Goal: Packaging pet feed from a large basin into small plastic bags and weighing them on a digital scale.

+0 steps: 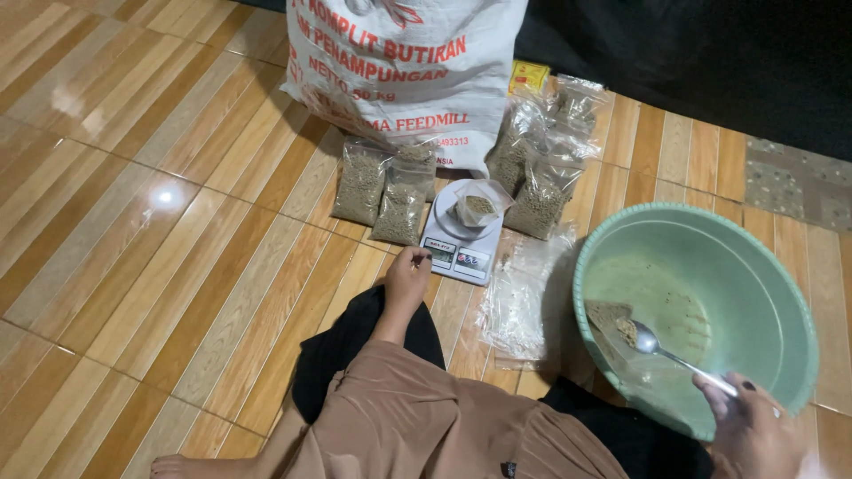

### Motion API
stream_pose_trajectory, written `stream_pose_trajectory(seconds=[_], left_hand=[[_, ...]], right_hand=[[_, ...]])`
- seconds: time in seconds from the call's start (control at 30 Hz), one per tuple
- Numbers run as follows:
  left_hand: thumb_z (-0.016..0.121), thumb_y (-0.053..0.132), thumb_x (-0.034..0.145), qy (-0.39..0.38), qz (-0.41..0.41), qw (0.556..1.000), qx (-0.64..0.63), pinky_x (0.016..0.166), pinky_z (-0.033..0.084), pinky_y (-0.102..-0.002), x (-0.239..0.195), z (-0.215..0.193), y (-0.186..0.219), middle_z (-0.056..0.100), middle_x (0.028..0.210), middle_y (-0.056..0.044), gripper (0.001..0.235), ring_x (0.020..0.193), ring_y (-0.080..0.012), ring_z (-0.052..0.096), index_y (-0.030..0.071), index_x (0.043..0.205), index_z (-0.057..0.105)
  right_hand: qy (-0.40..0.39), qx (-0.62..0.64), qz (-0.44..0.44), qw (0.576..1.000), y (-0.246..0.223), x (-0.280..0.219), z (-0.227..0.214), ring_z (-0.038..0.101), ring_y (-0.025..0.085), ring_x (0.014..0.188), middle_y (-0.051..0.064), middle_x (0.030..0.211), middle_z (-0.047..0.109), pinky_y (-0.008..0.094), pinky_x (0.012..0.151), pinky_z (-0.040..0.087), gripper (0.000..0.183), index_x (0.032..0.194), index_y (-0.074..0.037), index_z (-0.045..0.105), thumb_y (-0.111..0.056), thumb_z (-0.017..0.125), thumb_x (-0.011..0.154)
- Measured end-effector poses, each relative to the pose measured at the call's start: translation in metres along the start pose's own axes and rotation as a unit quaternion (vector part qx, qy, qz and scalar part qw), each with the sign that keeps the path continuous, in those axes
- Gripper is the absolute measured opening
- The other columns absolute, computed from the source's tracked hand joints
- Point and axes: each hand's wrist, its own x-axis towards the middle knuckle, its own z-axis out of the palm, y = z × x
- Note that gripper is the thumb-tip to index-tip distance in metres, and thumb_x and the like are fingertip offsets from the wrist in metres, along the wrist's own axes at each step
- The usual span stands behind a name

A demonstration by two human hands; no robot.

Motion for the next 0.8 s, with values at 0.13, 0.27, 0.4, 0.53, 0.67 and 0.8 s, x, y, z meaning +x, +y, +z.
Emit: stream_pose_trajectory(seconds=[0.13, 0.27, 0.4, 0.53, 0.67, 0.8], left_hand=[[0.053, 0.009, 0.079, -0.004, -0.020, 1.000, -0.004, 0.073, 0.048, -0.028, 0.005, -0.001, 0.004, 0.066, 0.088, -0.005, 0.014, 0.080, -0.0171, 0.060, 0.006, 0.090, 0.062], [0.053, 0.007, 0.080, -0.019, -0.015, 1.000, -0.018, 0.074, 0.048, -0.028, 0.004, 0.001, 0.006, 0.065, 0.094, -0.004, 0.014, 0.085, -0.0165, 0.060, 0.007, 0.093, 0.060], [0.053, 0.006, 0.080, -0.026, -0.032, 0.999, -0.026, 0.075, 0.049, -0.027, 0.004, 0.000, 0.010, 0.064, 0.094, -0.003, 0.015, 0.087, -0.0157, 0.061, 0.008, 0.094, 0.059], [0.058, 0.014, 0.076, -0.004, -0.095, 0.994, -0.059, 0.082, 0.051, -0.031, 0.005, 0.004, 0.008, 0.065, 0.098, -0.009, 0.019, 0.098, -0.0217, 0.064, 0.012, 0.095, 0.062], [0.058, 0.014, 0.075, -0.001, -0.099, 0.993, -0.059, 0.081, 0.051, -0.030, 0.005, 0.001, 0.011, 0.066, 0.098, -0.008, 0.021, 0.097, -0.0207, 0.064, 0.012, 0.096, 0.062], [0.058, 0.013, 0.074, 0.007, -0.097, 0.993, -0.061, 0.080, 0.052, -0.029, 0.005, 0.002, 0.009, 0.066, 0.096, -0.007, 0.022, 0.095, -0.0185, 0.065, 0.013, 0.096, 0.062]], right_hand=[[0.060, 0.398, 0.297, 0.866, -0.046, 0.038, 0.051, 0.068, 0.021, 0.077, 0.011, 0.102, 0.060, 0.014, 0.072, 0.062, 0.019, 0.105, 0.009, 0.047, -0.004, 0.046, 0.091], [0.052, 0.414, 0.315, 0.852, -0.083, 0.063, 0.098, 0.068, 0.020, 0.073, 0.011, 0.093, 0.059, 0.012, 0.066, 0.061, 0.013, 0.099, 0.008, 0.050, 0.000, 0.046, 0.090], [0.016, 0.431, 0.314, 0.846, -0.124, 0.084, 0.133, 0.068, 0.017, 0.070, 0.011, 0.087, 0.059, 0.010, 0.059, 0.054, 0.013, 0.098, 0.007, 0.051, 0.000, 0.044, 0.090], [0.023, 0.456, 0.287, 0.842, -0.105, 0.108, 0.181, 0.071, 0.029, 0.069, 0.024, 0.081, 0.062, 0.024, 0.065, 0.067, 0.017, 0.095, 0.009, 0.055, -0.004, 0.050, 0.084], [0.024, 0.447, 0.242, 0.861, -0.133, 0.120, 0.210, 0.068, 0.038, 0.068, 0.028, 0.082, 0.060, 0.036, 0.066, 0.067, 0.021, 0.099, 0.012, 0.051, -0.003, 0.049, 0.085], [-0.002, 0.402, 0.159, 0.902, -0.162, 0.121, 0.227, 0.067, 0.039, 0.069, 0.030, 0.086, 0.060, 0.038, 0.066, 0.064, 0.017, 0.100, 0.011, 0.049, -0.001, 0.046, 0.088]])
